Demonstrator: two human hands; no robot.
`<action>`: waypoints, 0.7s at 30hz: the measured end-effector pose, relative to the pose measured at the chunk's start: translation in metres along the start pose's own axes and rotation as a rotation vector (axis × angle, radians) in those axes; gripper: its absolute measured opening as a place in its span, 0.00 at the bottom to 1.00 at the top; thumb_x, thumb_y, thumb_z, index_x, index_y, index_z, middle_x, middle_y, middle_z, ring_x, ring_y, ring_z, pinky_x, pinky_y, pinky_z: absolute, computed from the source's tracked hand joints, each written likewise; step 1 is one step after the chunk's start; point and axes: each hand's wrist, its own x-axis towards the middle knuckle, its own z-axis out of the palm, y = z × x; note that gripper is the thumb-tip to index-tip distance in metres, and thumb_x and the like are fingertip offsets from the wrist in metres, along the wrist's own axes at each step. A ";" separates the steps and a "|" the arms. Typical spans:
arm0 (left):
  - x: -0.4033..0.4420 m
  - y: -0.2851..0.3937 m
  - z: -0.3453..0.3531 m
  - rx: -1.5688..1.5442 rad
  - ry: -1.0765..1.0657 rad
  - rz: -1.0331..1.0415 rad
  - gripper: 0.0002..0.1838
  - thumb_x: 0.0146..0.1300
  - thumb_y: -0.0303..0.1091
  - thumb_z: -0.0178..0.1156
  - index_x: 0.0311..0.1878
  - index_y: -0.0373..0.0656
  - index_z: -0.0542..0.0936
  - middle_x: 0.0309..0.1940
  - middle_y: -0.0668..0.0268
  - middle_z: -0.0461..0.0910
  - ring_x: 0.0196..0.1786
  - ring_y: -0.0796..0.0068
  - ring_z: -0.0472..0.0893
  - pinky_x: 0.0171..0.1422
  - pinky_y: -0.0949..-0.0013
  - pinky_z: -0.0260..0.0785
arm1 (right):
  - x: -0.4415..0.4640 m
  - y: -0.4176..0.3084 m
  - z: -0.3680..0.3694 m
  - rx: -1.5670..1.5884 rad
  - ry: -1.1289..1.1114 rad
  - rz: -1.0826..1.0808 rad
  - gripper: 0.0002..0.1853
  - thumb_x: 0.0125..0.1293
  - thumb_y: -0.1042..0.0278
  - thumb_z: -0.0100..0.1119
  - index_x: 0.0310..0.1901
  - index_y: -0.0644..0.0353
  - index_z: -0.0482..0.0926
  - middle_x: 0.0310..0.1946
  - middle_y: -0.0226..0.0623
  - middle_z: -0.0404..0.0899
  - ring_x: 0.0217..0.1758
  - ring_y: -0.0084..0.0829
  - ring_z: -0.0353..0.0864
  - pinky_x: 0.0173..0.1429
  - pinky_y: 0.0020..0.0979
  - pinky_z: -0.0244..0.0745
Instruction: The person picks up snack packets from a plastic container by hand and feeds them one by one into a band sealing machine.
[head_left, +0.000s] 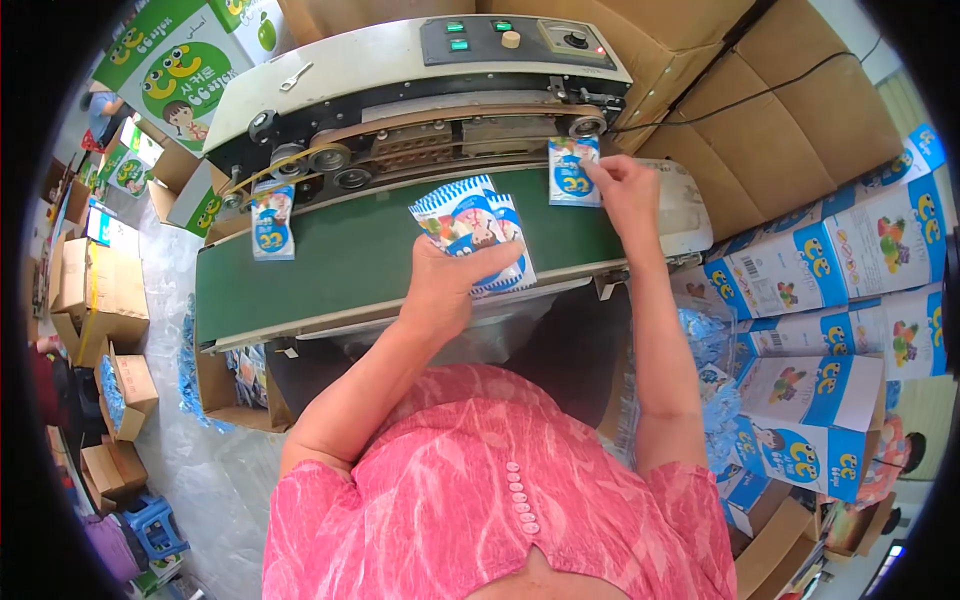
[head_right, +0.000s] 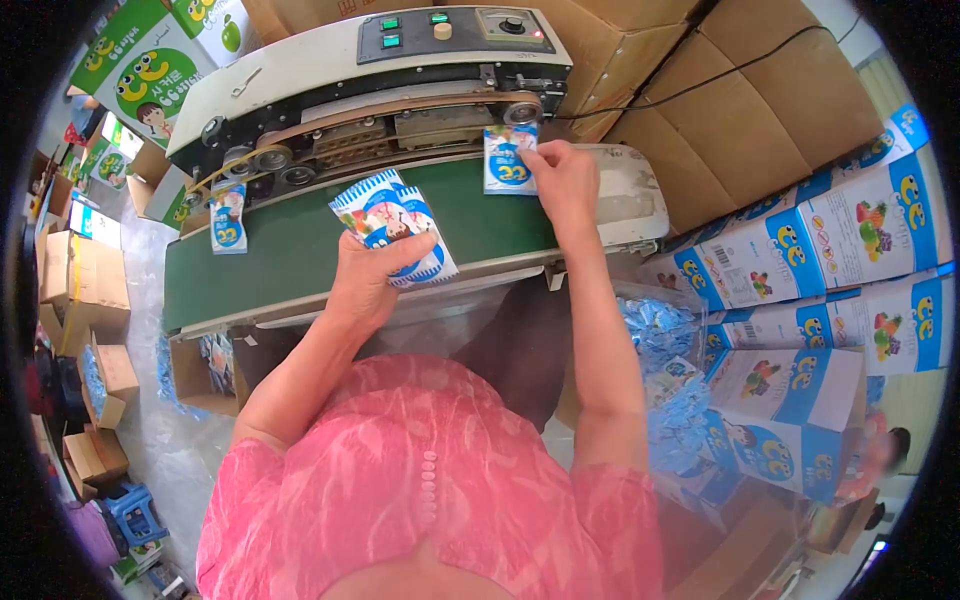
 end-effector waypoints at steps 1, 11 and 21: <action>0.002 0.002 -0.001 -0.018 0.018 0.007 0.14 0.52 0.18 0.66 0.42 0.39 0.79 0.35 0.65 0.83 0.34 0.76 0.82 0.41 0.72 0.76 | -0.005 -0.011 0.001 -0.130 0.053 -0.116 0.14 0.61 0.61 0.63 0.40 0.64 0.83 0.30 0.29 0.83 0.29 0.17 0.79 0.29 0.20 0.73; 0.011 -0.003 0.007 -0.116 -0.020 -0.078 0.12 0.56 0.22 0.64 0.45 0.39 0.79 0.38 0.65 0.83 0.38 0.75 0.82 0.40 0.71 0.77 | -0.086 -0.050 0.008 0.690 -0.342 -0.025 0.07 0.63 0.73 0.60 0.40 0.66 0.82 0.30 0.32 0.83 0.30 0.19 0.79 0.33 0.20 0.75; 0.011 -0.019 0.007 0.141 -0.138 0.073 0.14 0.61 0.25 0.62 0.51 0.41 0.77 0.41 0.66 0.82 0.41 0.76 0.82 0.38 0.69 0.78 | -0.090 -0.043 0.000 0.676 -0.252 -0.060 0.06 0.63 0.73 0.62 0.39 0.65 0.82 0.30 0.31 0.82 0.29 0.18 0.79 0.33 0.20 0.76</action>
